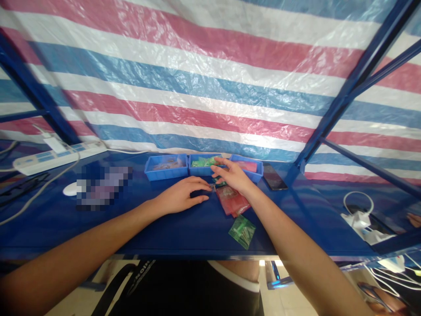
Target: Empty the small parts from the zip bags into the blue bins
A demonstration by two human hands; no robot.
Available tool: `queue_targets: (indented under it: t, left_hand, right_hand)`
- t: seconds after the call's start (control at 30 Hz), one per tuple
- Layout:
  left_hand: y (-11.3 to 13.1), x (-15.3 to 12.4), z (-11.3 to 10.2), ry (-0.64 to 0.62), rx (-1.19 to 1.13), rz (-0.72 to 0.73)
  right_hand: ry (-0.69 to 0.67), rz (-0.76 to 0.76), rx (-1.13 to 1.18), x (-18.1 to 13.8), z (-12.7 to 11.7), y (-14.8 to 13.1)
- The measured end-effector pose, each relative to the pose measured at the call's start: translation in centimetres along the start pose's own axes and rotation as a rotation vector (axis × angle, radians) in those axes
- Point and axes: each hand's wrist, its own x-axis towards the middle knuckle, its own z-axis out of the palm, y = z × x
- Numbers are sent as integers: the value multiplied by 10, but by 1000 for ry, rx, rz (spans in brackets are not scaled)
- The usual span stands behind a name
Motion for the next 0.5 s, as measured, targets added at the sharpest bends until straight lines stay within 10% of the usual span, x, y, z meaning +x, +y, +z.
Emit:
queue_targets:
  t: [0.5]
  left_hand:
    - [1,1,2,-24,-80,45]
  right_hand:
    - [134,-66,-69,5,-8,-4]
